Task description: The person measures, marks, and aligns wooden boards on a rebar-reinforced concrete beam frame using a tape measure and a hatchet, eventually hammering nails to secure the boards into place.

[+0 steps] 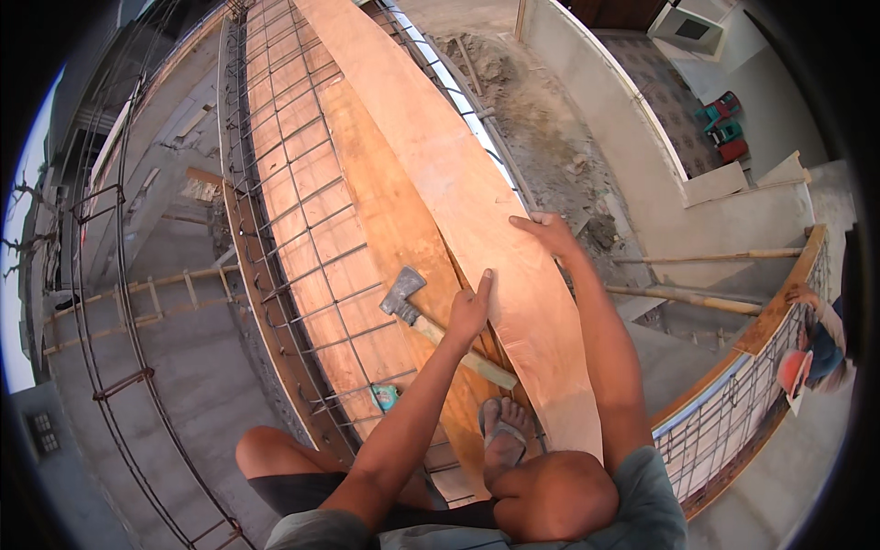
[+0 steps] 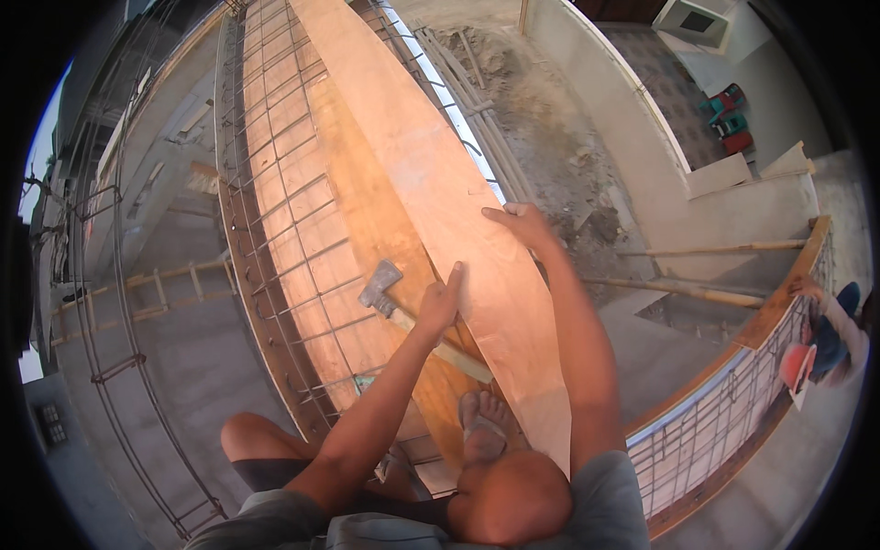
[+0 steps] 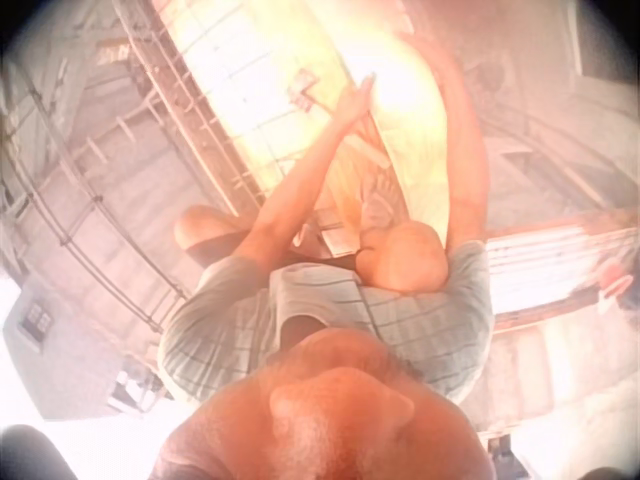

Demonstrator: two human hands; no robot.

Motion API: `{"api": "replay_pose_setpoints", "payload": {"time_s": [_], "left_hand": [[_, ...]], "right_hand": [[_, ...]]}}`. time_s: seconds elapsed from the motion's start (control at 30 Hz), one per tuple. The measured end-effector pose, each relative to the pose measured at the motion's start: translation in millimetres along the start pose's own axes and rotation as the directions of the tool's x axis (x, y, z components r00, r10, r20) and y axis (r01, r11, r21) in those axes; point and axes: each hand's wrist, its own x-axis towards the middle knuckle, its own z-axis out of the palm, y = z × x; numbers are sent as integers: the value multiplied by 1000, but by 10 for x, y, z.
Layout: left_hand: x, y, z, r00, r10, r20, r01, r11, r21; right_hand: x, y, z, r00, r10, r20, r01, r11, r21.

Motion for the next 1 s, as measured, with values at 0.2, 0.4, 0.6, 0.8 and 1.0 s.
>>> {"api": "replay_pose_setpoints", "payload": {"time_s": [0.2,0.4,0.6,0.8,1.0], "left_hand": [[-5,232,-365,956,289,44,-237,678,696],[544,688,-74,738,669,-91,-390,532,751],[1353,843,-173,661,745,-83,-344,400,849],[1299,737,173,655,753,56,-357,244,902],[1423,789,-76,669,743,15,-301,253,919]], "right_hand": [[-47,-51,134,949,-270,-162,99,743,-662],[-146,-426,-23,903,-411,-123,155,579,-800],[410,-527,526,796,-568,207,411,257,-874],[549,-8,288,680,-706,200,390,117,-913],[345,-134,588,766,-642,-31,301,401,-865]]}}
